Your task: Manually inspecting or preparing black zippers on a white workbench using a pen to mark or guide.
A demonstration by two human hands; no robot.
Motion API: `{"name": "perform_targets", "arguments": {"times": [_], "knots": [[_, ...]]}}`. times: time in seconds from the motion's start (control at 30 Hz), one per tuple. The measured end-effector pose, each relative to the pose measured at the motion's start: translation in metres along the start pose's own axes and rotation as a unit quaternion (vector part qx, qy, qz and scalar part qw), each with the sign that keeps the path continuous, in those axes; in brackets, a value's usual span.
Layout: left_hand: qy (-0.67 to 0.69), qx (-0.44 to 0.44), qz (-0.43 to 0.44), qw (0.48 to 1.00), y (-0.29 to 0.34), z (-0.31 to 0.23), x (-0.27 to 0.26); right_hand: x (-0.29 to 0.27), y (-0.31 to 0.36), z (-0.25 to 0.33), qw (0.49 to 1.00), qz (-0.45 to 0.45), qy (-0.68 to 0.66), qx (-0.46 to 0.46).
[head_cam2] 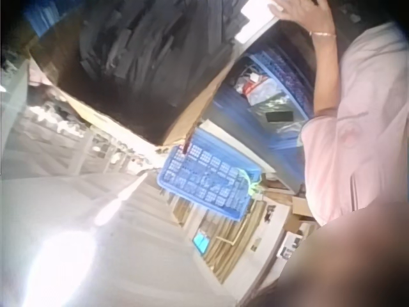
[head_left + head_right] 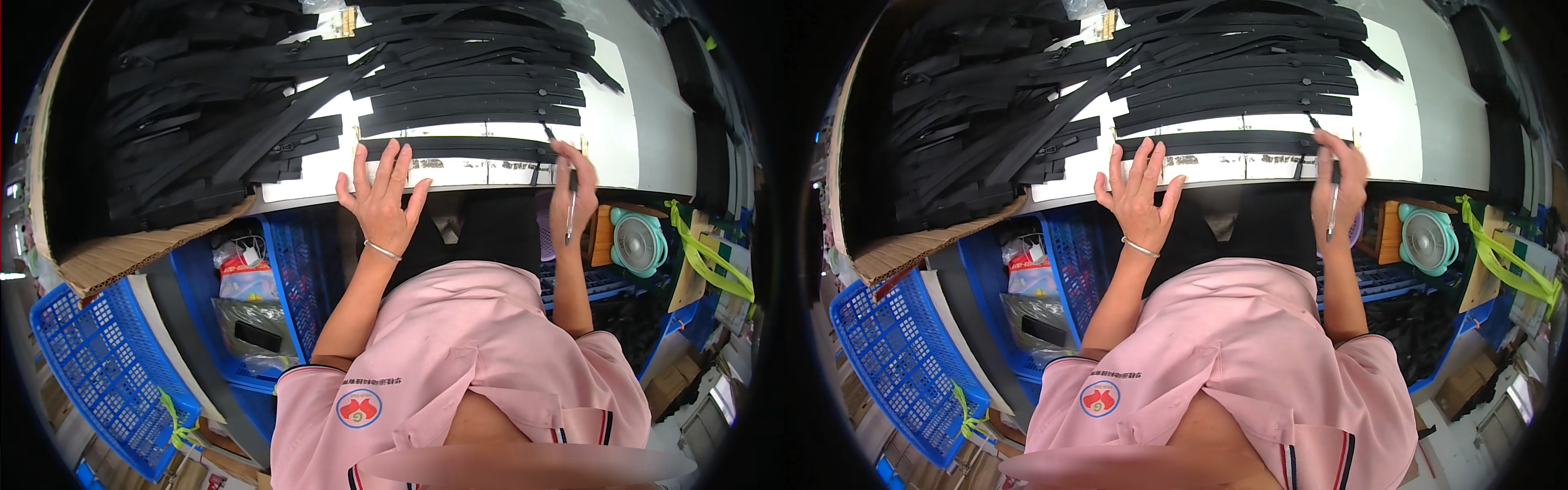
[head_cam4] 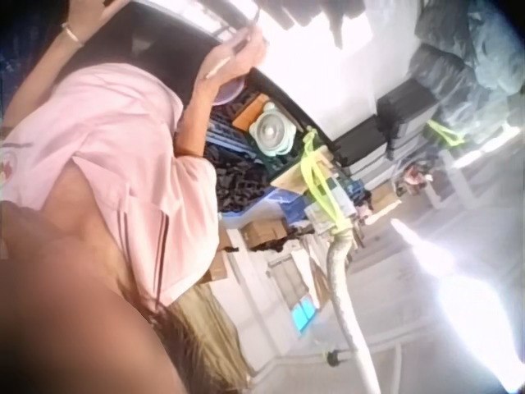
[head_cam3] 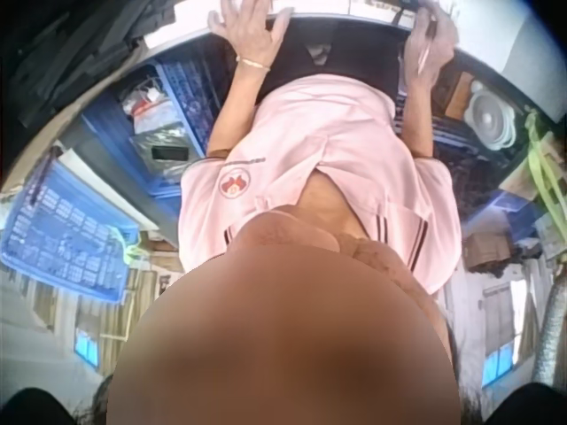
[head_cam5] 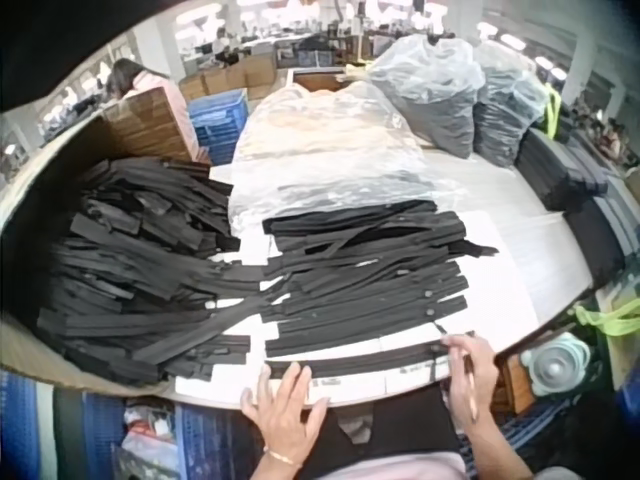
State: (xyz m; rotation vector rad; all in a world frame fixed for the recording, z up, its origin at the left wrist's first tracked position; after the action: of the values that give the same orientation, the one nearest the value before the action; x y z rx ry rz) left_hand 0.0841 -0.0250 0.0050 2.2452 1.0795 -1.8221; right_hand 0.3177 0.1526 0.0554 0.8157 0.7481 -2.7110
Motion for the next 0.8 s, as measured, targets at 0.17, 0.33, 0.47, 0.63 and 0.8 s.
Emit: {"name": "perform_targets", "arguments": {"times": [0.17, 0.33, 0.47, 0.63, 0.8], "knots": [[-0.001, 0.007, 0.003, 1.000, 0.000, 0.000, 0.002, 0.084, -0.003, 0.040, 0.922, 0.146, -0.326, 0.147], [-0.002, -0.001, 0.007, 1.000, 0.002, 0.003, 0.005, 0.152, -0.003, 0.058, 0.886, 0.188, -0.387, 0.172], [0.002, -0.002, -0.006, 1.000, 0.004, 0.004, 0.006, 0.173, 0.000, 0.060, 0.923, 0.222, -0.298, 0.100], [0.014, -0.008, -0.016, 1.000, 0.005, 0.007, 0.007, 0.172, 0.003, 0.065, 0.939, 0.227, -0.256, 0.030], [0.017, -0.006, -0.021, 1.000, 0.006, 0.007, 0.007, 0.172, 0.002, 0.073, 0.950, 0.224, -0.217, -0.020]]}}
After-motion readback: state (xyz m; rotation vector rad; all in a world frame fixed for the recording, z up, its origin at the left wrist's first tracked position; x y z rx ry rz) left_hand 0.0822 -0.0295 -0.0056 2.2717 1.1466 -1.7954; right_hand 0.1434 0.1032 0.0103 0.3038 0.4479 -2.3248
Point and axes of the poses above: each hand's wrist, its own y-axis away from the middle knuckle, its own x-axis out of the palm, z = x × y, the point moved 9 cm from there along -y, towards the middle knuckle, and after that the axes turned 9 degrees about -y, right-handed, at the moved point
